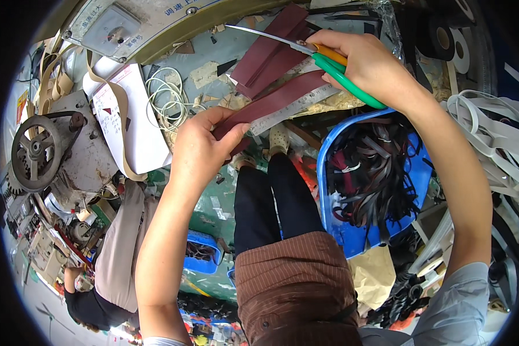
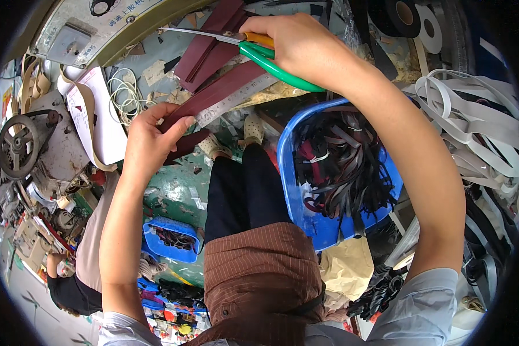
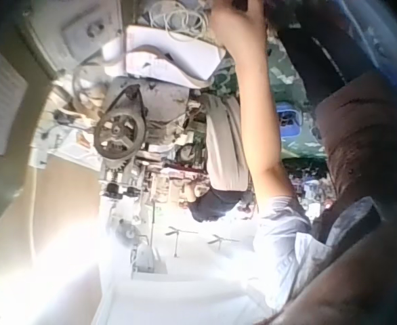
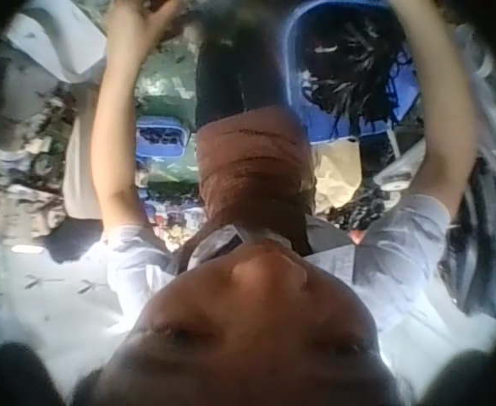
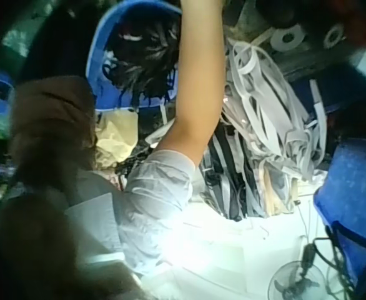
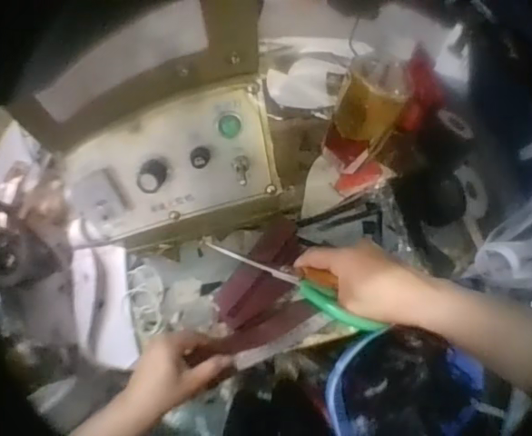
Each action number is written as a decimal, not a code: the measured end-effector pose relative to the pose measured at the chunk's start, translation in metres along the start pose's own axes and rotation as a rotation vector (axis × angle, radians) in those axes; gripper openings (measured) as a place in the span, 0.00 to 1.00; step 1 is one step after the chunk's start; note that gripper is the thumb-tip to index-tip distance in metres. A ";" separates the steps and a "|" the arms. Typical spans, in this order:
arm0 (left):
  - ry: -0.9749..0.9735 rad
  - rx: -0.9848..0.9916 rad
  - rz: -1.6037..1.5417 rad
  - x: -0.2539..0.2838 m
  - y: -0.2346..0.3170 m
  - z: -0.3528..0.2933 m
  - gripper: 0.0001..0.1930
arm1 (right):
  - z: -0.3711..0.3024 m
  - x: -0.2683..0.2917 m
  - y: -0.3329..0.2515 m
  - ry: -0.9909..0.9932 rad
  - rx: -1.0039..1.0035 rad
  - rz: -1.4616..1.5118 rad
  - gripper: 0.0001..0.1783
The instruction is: The person cuts strips of maroon, beige, and grey fabric using green-handled scissors. They repeatedly measure the fabric against a ruler on the workbench before cutting and then place the cut pieces into a blue bin. The person also handles a bundle of maroon fabric and a grey strap during the process.
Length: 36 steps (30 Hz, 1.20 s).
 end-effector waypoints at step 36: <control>0.349 -0.334 0.207 0.010 0.021 -0.014 0.13 | -0.009 0.001 0.000 0.061 -0.018 0.030 0.16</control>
Point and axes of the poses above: each hand's wrist, its own z-axis towards the middle knuckle, its own x-axis out of the back of the hand, y = z × x, the point moved 10 cm from there along z, towards the middle knuckle, and after that the axes turned 2 degrees about x, right-handed, at the moved point
